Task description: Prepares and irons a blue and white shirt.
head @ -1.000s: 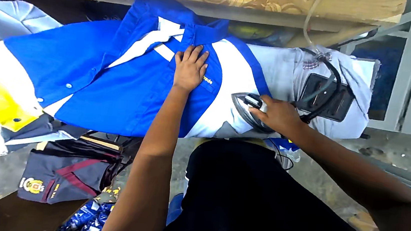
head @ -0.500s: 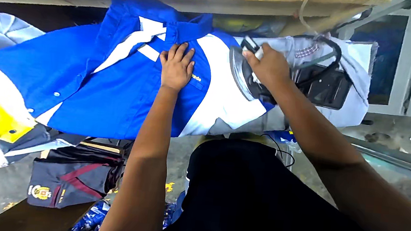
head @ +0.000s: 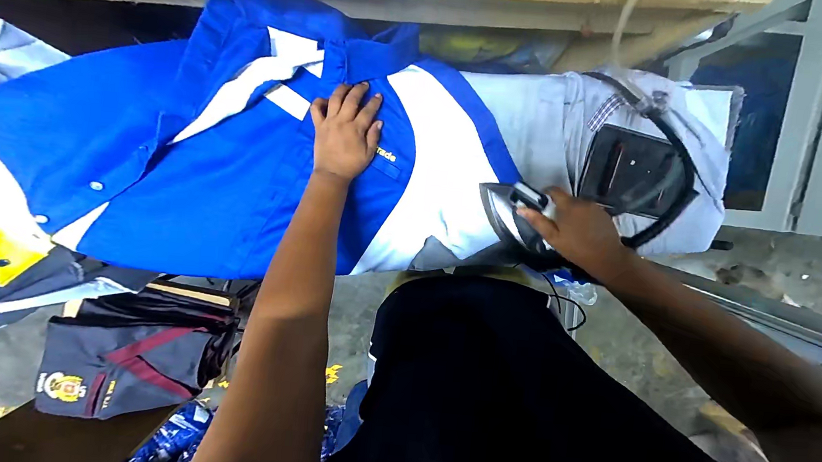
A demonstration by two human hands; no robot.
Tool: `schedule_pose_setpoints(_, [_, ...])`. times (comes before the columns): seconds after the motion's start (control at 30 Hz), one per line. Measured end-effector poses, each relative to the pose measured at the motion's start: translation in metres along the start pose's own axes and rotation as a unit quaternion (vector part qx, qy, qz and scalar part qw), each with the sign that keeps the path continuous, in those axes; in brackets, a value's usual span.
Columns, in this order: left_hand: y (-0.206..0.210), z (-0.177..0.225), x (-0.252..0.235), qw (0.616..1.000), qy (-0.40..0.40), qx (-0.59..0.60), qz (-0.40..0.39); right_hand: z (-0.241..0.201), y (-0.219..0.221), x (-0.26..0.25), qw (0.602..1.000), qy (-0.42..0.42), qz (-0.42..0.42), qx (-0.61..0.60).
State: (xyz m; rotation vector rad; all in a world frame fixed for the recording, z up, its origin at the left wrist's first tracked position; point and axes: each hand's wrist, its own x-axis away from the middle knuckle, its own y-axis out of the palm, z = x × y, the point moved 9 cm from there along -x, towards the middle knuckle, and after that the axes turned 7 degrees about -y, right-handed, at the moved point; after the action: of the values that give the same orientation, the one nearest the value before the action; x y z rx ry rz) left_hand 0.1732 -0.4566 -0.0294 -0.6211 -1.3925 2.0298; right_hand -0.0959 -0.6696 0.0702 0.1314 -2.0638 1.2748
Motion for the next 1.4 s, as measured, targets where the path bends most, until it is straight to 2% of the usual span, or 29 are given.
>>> schedule_pose_setpoints(0.1, [-0.001,0.001,0.0,1.0,-0.003,0.001,0.0,0.012,0.011,0.023,0.999,-0.032,0.039,0.015])
schedule_pose_setpoints(0.2, [0.0,-0.002,0.0,1.0,-0.004,-0.009,0.006,0.01,0.006,0.016,0.997,-0.034,0.07,0.009])
schedule_pose_setpoints(0.37, [-0.001,0.0,0.0,1.0,-0.001,-0.023,0.008,-0.005,-0.007,-0.014,0.999,-0.005,0.042,-0.03])
schedule_pose_setpoints(0.47, [-0.001,0.003,-0.003,0.999,-0.005,-0.031,-0.013,-0.009,-0.004,-0.01,0.997,-0.067,0.026,-0.014])
schedule_pose_setpoints(0.57, [-0.006,0.012,-0.003,0.997,-0.048,-0.027,-0.057,-0.008,0.011,0.005,0.988,-0.152,-0.004,0.021])
schedule_pose_setpoints(0.67, [-0.023,0.033,0.009,0.996,-0.081,0.009,-0.027,0.003,0.019,0.018,0.976,-0.208,-0.037,0.052])
schedule_pose_setpoints(0.77, [-0.043,0.055,0.051,0.988,-0.13,0.078,0.034,0.028,0.005,0.022,0.979,-0.172,-0.1,0.038])
schedule_pose_setpoints(0.83, [-0.05,0.075,0.09,0.979,-0.169,0.109,0.044,0.053,-0.015,0.022,0.984,-0.14,-0.106,0.017])
schedule_pose_setpoints(0.93, [-0.033,0.134,0.146,0.97,-0.185,0.153,-0.044,0.092,-0.049,0.024,0.991,-0.115,-0.07,0.001])
schedule_pose_setpoints(1.0, [-0.009,0.179,0.172,0.969,-0.137,0.182,-0.096,0.116,-0.07,0.022,0.993,-0.112,-0.033,0.014])
schedule_pose_setpoints(1.07, [0.015,0.205,0.185,0.973,-0.096,0.18,-0.111,0.142,-0.085,0.014,0.993,-0.116,0.01,0.024])
schedule_pose_setpoints(1.23, [0.04,0.211,0.192,0.977,-0.11,0.113,-0.144,0.187,-0.096,-0.009,0.993,-0.082,0.084,0.034])
schedule_pose_setpoints(1.4, [0.039,0.213,0.189,0.972,-0.113,0.092,-0.182,0.19,-0.092,-0.015,0.991,-0.073,0.1,0.042])
